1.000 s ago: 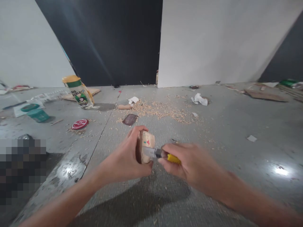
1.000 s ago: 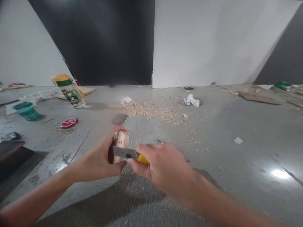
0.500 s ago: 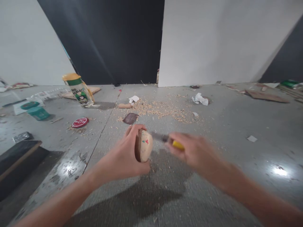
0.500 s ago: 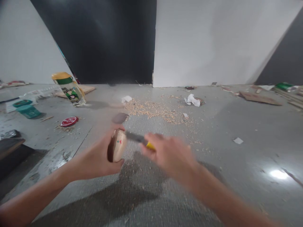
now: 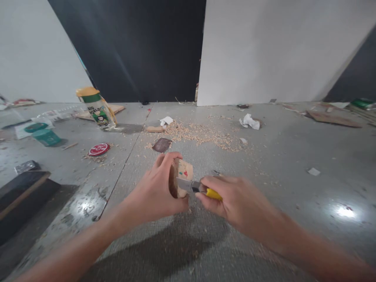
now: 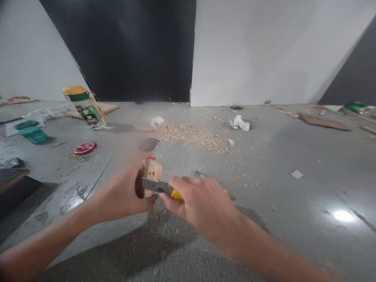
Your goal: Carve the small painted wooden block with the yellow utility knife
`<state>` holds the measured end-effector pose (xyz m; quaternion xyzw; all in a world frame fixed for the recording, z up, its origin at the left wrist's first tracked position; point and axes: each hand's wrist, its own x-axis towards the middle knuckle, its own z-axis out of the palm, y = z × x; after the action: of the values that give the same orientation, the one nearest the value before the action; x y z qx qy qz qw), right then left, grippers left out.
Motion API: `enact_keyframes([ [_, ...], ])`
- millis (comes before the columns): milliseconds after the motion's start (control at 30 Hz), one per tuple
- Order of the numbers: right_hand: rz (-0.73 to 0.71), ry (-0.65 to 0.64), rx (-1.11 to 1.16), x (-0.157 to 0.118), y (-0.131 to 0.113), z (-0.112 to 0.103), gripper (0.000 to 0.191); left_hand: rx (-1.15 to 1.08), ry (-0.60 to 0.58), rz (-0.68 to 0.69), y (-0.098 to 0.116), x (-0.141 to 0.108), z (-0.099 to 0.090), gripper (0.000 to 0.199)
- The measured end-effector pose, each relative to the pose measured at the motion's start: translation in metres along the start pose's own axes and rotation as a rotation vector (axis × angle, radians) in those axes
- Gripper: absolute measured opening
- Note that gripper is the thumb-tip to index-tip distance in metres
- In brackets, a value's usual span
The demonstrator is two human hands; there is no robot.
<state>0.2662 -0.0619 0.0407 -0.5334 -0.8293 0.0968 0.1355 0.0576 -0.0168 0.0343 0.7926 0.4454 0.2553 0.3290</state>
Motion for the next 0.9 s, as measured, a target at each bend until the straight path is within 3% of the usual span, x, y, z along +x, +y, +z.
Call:
enact_keyframes([
  [267,-0.114,0.103,-0.08,0.006,0.013,0.003,0.039,0.08,-0.04,-0.056,0.0,0.002,-0.003,0.07],
  [367,-0.042,0.119,-0.033,0.01,0.035,-0.004,0.04,0.116,-0.054,-0.057,0.0,0.002,-0.007,0.066],
  [467,0.112,0.26,-0.059,0.014,0.058,-0.015,0.038,0.129,-0.032,-0.071,0.0,0.003,-0.012,0.06],
  [533,0.106,0.271,-0.045,0.015,0.063,-0.018,0.038,0.087,-0.024,-0.059,-0.001,0.005,-0.014,0.059],
  [733,-0.019,0.096,0.133,0.007,0.022,-0.008,0.037,-0.173,-0.155,-0.02,-0.003,0.008,-0.005,0.059],
  [900,-0.124,0.026,0.049,0.0,0.003,0.001,0.037,-0.346,-0.247,0.014,0.002,0.006,0.003,0.062],
])
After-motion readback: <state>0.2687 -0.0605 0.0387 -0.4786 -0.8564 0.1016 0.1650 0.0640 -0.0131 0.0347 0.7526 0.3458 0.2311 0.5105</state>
